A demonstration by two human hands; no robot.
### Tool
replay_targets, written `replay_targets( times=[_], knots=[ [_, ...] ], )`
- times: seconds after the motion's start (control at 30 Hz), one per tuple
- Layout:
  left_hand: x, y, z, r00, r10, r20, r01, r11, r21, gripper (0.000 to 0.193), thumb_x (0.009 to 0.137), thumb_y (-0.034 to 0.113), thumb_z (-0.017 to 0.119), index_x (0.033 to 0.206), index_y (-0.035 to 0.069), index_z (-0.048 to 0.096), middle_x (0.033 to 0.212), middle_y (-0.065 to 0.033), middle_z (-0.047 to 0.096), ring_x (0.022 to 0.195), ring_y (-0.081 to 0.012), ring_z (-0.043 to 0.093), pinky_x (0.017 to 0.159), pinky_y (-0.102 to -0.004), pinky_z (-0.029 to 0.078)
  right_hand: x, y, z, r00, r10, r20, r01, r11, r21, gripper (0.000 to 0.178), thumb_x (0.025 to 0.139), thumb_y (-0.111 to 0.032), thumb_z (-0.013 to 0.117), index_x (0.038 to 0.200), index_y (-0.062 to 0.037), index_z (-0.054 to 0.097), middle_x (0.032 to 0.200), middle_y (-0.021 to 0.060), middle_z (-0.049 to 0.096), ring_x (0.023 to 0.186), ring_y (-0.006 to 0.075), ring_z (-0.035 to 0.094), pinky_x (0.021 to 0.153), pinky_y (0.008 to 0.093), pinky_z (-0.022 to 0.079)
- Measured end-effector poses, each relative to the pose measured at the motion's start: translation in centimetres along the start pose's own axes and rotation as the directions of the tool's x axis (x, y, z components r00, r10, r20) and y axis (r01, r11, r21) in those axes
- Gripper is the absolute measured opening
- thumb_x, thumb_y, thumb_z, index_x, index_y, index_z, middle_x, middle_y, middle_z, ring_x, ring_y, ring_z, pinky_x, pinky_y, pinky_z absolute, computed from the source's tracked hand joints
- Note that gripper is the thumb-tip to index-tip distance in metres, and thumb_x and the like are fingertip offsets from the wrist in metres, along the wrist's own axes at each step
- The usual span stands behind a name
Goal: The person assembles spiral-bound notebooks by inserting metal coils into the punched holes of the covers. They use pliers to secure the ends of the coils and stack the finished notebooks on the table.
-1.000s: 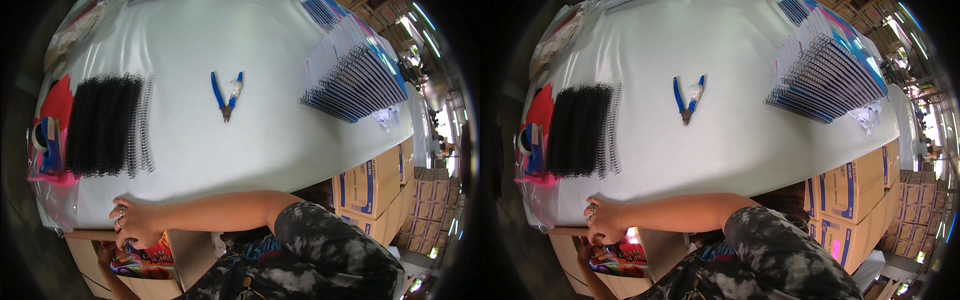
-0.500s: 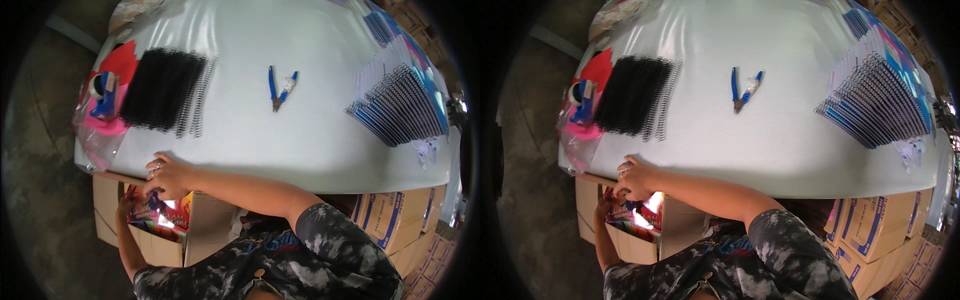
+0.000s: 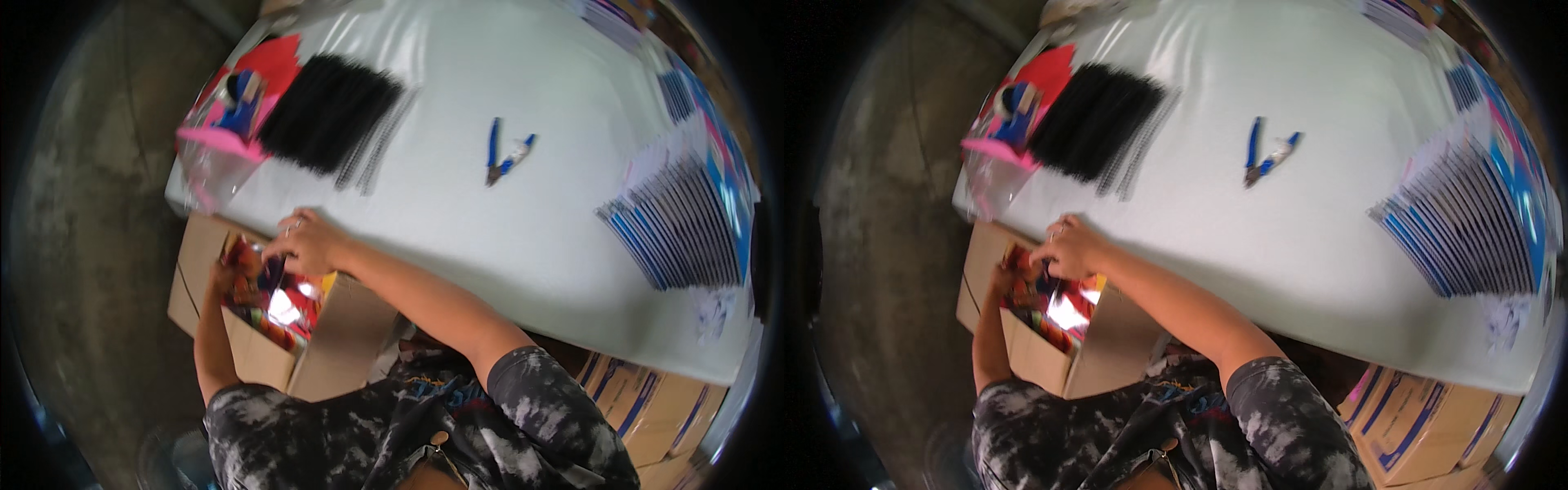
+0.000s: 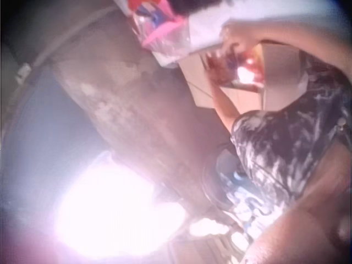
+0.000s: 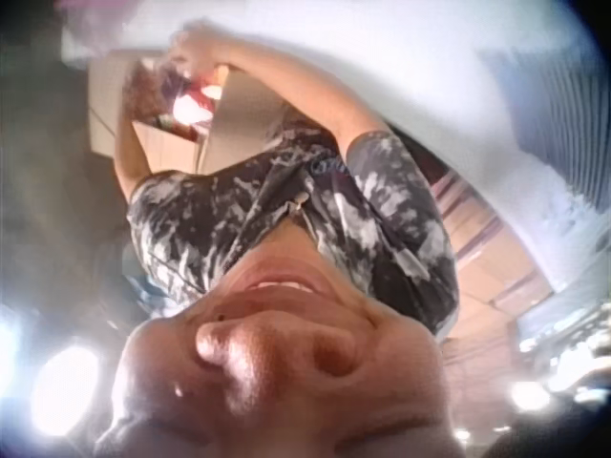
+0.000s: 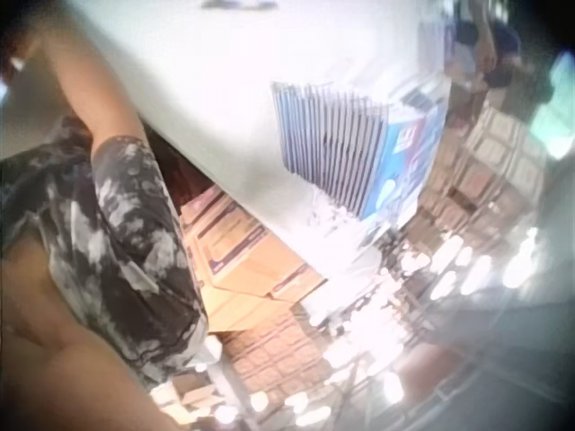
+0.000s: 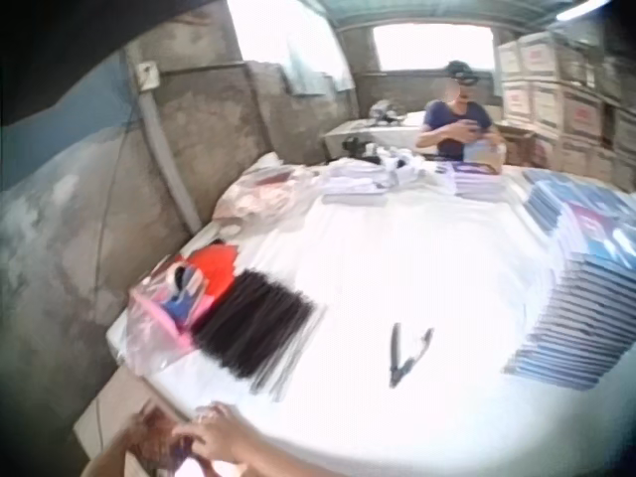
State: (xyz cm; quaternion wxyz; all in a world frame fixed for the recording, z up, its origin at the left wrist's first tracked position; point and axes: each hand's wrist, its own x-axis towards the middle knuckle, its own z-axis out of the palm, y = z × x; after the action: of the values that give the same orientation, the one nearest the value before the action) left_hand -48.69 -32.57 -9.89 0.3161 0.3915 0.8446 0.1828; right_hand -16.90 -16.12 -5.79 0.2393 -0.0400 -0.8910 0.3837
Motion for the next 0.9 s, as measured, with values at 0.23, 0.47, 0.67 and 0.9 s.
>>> replay_targets(
  times=[0.23,0.47,0.67,0.9],
  knots=[
    [-13.7,3.2,-7.1,0.828,-0.117,-0.549,-0.056,0.956,-0.289,0.036,0.077,0.022,0.068,0.105,0.001,0.059,0.088,-0.0047,0.064,0.073,-0.0152,0.060,0.069,-0.0293,0.049,0.4,-0.4,-0.3,1.000,-0.003,0.007,0.004,0.999,-0.034,0.036,0.077,-0.036,0.053,0.111,-0.0293,0.062,0.106,0.0085,0.063,0.117,0.0289,0.045,0.105,0.0416,0.019],
    [-20.7,8.4,2.8,0.703,-0.256,-0.663,-0.671,0.069,-0.738,0.050,0.088,0.040,0.048,0.124,0.006,0.042,0.105,-0.0084,0.058,0.089,-0.0232,0.059,0.077,-0.0371,0.051,-1.9,-2.0,-1.7,0.964,0.199,0.177,-0.263,0.604,0.753,0.071,0.083,-0.060,0.045,0.136,-0.0125,0.036,0.130,0.0121,0.046,0.122,0.0242,0.039,0.104,0.0383,0.023],
    [-18.1,19.5,13.3,0.952,0.286,-0.108,-0.098,-0.047,-0.994,0.056,0.084,0.031,0.058,0.128,0.004,0.037,0.118,-0.0095,0.053,0.102,-0.0229,0.056,0.087,-0.0380,0.048,-7.2,-9.9,-11.3,0.907,0.319,0.274,-0.322,0.111,0.940,0.089,0.083,-0.062,0.046,0.139,0.0015,0.018,0.128,0.0140,0.043,0.116,0.0207,0.043,0.098,0.0339,0.034],
    [-15.7,30.3,17.4,0.956,0.189,0.223,0.136,0.386,-0.912,0.044,0.083,0.025,0.063,0.114,-0.004,0.052,0.100,-0.0093,0.061,0.087,-0.0145,0.058,0.080,-0.0270,0.045,-16.3,-7.3,-16.3,0.640,0.755,-0.140,-0.380,0.470,0.797,0.081,0.065,-0.026,0.079,0.122,0.0053,0.028,0.107,0.0151,0.050,0.098,0.0193,0.053,0.087,0.0319,0.044]
  ],
)
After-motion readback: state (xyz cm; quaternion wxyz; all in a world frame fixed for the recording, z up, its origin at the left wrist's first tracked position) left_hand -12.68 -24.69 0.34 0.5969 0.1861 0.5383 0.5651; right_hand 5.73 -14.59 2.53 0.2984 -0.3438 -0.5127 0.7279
